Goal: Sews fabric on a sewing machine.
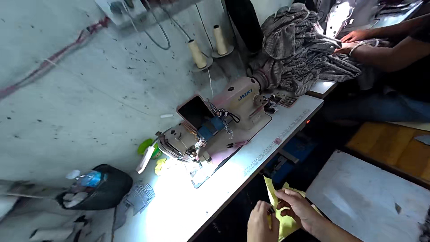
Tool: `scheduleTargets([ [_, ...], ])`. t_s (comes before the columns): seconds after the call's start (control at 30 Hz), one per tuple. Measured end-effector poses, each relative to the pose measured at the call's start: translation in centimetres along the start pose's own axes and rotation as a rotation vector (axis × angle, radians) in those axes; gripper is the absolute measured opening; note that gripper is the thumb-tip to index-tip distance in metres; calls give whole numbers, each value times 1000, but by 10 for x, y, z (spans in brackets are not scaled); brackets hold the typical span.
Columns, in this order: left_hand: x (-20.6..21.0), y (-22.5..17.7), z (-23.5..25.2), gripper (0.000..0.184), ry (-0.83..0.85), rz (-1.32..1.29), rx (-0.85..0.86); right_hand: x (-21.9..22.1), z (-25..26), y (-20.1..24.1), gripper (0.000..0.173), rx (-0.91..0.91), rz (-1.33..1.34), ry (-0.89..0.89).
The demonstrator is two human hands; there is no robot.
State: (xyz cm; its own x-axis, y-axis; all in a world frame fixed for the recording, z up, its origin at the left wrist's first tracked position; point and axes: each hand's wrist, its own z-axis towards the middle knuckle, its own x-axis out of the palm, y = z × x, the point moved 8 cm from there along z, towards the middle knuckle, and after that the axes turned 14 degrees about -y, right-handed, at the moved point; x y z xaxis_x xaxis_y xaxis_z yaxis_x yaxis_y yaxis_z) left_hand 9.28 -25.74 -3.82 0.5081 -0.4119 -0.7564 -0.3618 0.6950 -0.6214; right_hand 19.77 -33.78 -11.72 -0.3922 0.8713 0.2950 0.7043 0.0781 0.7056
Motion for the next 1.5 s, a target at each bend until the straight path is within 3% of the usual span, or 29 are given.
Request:
scheduleTargets([
  [0.07, -3, -3, -9, 20, -1, -2, 57, 11, -3, 11, 9, -77, 14, -2],
  [0.13, -13, 1, -10, 19, -38, -160, 28, 23, -12, 28, 8, -251, -6, 44],
  [0.23, -39, 8, 1, 22, -198, -543, -55, 45, -32, 53, 6, -576, -49, 165],
  [0.3, -63, 3, 13, 20, -348, -656, -30, 59, -48, 68, 8, -731, -70, 212],
  [0.47, -122, -26, 10, 25, -675, -532, 252, 89, -92, 99, 18, -972, 26, 262],
  [0.57, -137, -33, 1, 21, -695, -459, 410, 108, -111, 106, 21, -1012, 62, 346],
  [0.67, -146, -26, -10, 16, -759, -445, 410, 122, -121, 101, 22, -1059, 32, 449],
  [0.77, -153, -13, -21, 3, -843, -574, 256, 134, -122, 92, 26, -1057, 1, 559],
  [0.87, -145, 1, -28, 4, -821, -750, 68, 141, -119, 80, 39, -882, 9, 705],
  [0.97, -138, 7, -33, 4, -815, -843, 19, 139, -111, 77, 14, -811, 30, 634],
  [1.07, -143, 5, -38, 14, -907, -706, 8, 138, -108, 79, 14, -832, 20, 507],
  [1.2, -144, -1, -37, 12, -923, -528, 100, 140, -114, 83, 15, -893, 13, 387],
  [1.37, -142, -3, -33, 9, -822, -653, 175, 142, -124, 84, 8, -932, -24, 397],
  [1.4, -145, -3, -32, 14, -814, -680, 174, 142, -125, 84, 9, -940, -24, 412],
  [1.5, -155, -5, -28, 6, -835, -727, 131, 142, -133, 85, 12, -985, -1, 466],
])
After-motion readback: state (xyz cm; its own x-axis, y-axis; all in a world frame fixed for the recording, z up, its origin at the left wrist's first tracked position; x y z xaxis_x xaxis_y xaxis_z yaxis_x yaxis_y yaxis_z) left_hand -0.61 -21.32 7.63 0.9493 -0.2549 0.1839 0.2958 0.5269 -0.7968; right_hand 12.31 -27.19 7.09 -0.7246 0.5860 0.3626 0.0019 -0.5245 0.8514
